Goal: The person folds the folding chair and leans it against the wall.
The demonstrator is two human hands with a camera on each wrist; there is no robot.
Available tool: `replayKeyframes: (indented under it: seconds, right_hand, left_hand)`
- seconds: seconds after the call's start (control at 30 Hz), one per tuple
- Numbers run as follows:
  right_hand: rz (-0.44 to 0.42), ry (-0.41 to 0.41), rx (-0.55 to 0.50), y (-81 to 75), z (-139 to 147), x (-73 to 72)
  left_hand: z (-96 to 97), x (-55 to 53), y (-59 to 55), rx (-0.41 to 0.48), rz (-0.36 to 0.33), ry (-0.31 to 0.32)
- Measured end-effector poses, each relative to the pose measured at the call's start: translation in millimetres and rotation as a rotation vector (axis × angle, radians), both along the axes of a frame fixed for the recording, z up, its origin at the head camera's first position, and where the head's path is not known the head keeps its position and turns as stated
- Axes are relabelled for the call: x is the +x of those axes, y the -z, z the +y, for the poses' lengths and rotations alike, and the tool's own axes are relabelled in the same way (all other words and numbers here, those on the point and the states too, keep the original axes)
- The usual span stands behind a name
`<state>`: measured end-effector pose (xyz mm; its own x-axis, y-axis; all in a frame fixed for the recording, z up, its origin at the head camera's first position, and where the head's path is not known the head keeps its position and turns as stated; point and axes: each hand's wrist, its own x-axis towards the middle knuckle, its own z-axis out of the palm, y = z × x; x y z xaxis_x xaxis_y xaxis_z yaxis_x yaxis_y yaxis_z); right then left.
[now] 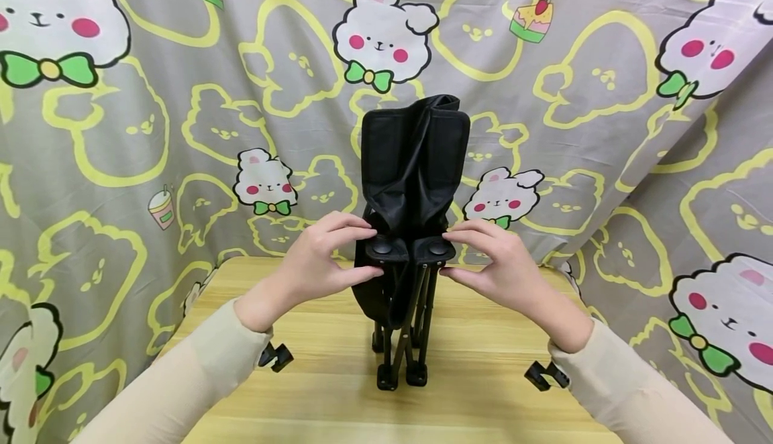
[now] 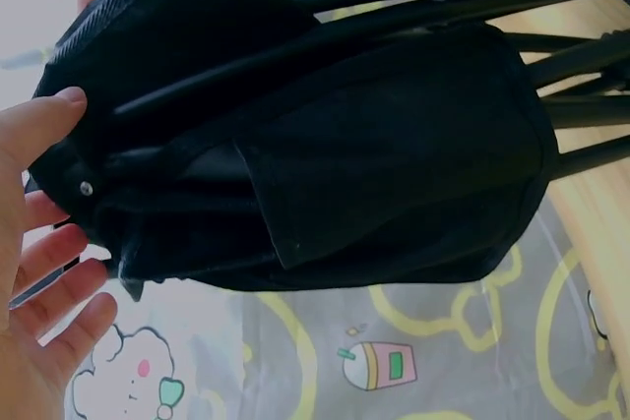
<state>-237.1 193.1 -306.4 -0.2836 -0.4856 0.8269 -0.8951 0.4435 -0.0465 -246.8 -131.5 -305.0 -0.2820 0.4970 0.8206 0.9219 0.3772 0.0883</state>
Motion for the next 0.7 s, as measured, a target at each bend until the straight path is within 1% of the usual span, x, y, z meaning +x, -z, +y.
replayKeyframes:
  seconds: [0.17,0.3,0.4,0.47,0.7]
  right_hand:
    - [-0.003,0.002,-0.005,1.5,5,-2.3]
    - [-0.032,0.016,-0.001,3.9,10,-3.4]
    - [-0.043,0.032,-0.001,6.8,14,-4.3]
    - [-0.033,0.039,-0.003,9.0,15,-5.1]
    - [-0.068,0.076,0.0,16.9,21,-5.6]
  left_hand:
    - [-8.3,0.7,0.4,-0.009,0.008,-0.024]
    - [-15.3,0.3,1.7,-0.014,0.005,-0.044]
    - [-20.0,-1.0,4.3,-0.014,0.002,-0.06]
    - [-22.9,-1.9,6.9,-0.015,-0.007,-0.069]
    - [-30.0,-2.4,16.3,-0.009,-0.045,-0.094]
